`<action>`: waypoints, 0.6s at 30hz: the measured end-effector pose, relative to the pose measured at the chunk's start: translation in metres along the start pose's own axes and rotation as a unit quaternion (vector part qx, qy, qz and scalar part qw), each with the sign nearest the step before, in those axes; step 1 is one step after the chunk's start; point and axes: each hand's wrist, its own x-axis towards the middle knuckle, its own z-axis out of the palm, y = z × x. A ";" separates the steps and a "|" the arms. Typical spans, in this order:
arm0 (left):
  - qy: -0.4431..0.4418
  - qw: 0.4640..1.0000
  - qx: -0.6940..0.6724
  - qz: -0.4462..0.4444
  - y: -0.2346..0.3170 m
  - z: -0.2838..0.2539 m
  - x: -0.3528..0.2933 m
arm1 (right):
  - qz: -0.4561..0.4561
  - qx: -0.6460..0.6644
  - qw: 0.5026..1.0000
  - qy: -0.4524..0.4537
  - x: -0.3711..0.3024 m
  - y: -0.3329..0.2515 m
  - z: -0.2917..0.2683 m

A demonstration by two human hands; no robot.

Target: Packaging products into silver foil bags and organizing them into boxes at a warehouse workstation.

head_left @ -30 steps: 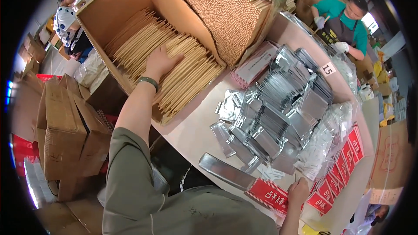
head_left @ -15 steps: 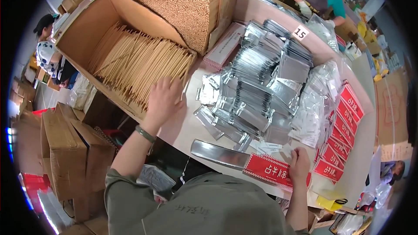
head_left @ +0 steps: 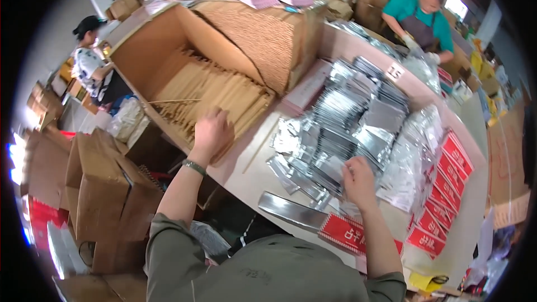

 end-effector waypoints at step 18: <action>0.009 0.970 0.240 -0.045 -0.164 0.006 0.084 | -0.088 -0.116 0.988 0.059 0.047 0.026 0.032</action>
